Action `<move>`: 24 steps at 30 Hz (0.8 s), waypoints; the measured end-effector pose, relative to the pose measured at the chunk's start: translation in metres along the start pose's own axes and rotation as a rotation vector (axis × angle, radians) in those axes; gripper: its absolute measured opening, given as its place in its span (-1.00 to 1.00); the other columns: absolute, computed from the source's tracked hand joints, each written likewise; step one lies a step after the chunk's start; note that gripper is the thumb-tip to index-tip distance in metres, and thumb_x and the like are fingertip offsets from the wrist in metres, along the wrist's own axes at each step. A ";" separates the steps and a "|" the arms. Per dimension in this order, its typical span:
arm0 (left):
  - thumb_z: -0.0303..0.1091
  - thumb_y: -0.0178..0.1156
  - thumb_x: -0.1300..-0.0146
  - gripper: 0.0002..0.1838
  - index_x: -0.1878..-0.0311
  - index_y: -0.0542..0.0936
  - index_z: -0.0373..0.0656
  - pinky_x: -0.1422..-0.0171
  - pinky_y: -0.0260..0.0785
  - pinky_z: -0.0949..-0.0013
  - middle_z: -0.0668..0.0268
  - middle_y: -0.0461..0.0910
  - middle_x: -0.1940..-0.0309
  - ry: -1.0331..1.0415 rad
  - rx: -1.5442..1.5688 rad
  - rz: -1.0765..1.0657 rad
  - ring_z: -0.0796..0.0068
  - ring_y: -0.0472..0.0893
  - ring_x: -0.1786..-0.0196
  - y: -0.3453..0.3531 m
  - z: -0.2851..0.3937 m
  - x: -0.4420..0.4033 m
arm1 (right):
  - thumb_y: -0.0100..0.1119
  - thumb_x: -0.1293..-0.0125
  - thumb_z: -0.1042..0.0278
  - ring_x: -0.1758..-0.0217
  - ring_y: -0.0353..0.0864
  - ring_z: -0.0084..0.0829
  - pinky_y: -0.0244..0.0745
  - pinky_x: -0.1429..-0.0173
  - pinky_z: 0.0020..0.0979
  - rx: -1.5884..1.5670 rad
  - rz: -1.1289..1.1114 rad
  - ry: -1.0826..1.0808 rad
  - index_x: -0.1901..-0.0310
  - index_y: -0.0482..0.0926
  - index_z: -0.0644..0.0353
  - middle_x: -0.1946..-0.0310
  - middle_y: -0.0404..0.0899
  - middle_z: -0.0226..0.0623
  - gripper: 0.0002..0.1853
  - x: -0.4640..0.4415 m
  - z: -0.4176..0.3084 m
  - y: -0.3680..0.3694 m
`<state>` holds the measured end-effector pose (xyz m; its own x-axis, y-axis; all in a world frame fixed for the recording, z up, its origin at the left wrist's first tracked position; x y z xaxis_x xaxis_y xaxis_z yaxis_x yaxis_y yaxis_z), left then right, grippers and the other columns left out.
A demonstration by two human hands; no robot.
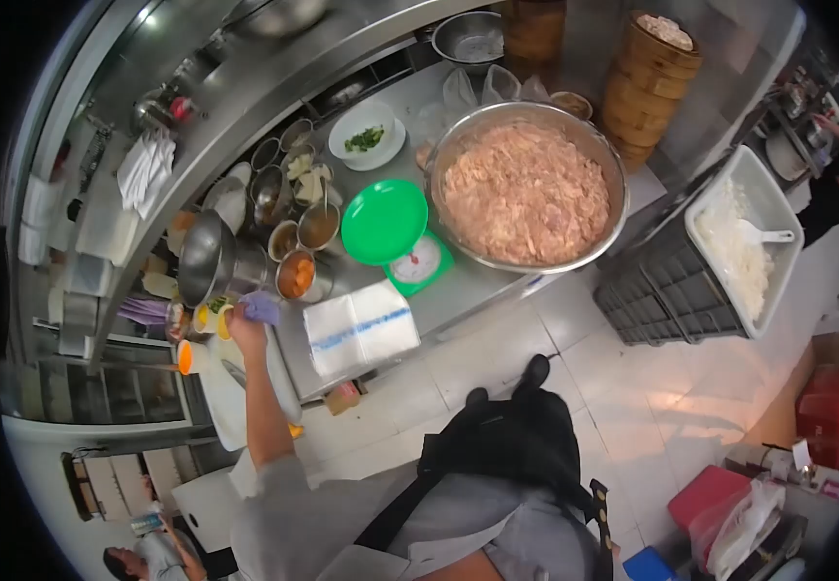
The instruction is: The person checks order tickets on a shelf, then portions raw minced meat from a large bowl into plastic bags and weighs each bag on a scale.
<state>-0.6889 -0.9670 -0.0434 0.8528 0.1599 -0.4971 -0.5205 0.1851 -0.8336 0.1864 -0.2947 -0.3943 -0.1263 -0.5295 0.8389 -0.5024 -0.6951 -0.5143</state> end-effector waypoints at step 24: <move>-0.17 0.24 0.03 -0.47 -0.05 0.54 -0.19 -0.06 0.41 0.15 0.01 0.58 0.09 0.576 -0.474 -0.751 0.05 0.56 0.00 0.553 0.449 -0.355 | -0.04 -0.12 0.55 0.83 0.18 -0.46 0.07 0.81 -0.39 -0.368 0.357 0.357 -0.37 0.14 -0.13 0.70 0.30 -0.33 -0.28 0.140 -0.051 0.082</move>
<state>-1.2985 -0.4862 -0.2198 0.9045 -0.3459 0.2497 0.1122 -0.3719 -0.9215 0.0843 -0.4008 -0.3102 -0.5872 -0.4584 0.6671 -0.6302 -0.2584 -0.7322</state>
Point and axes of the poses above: each hand's wrist, its own x-axis away from the middle knuckle, its own y-axis out of the palm, z = x × y, the point moved 9 cm from there along -x, towards the middle knuckle
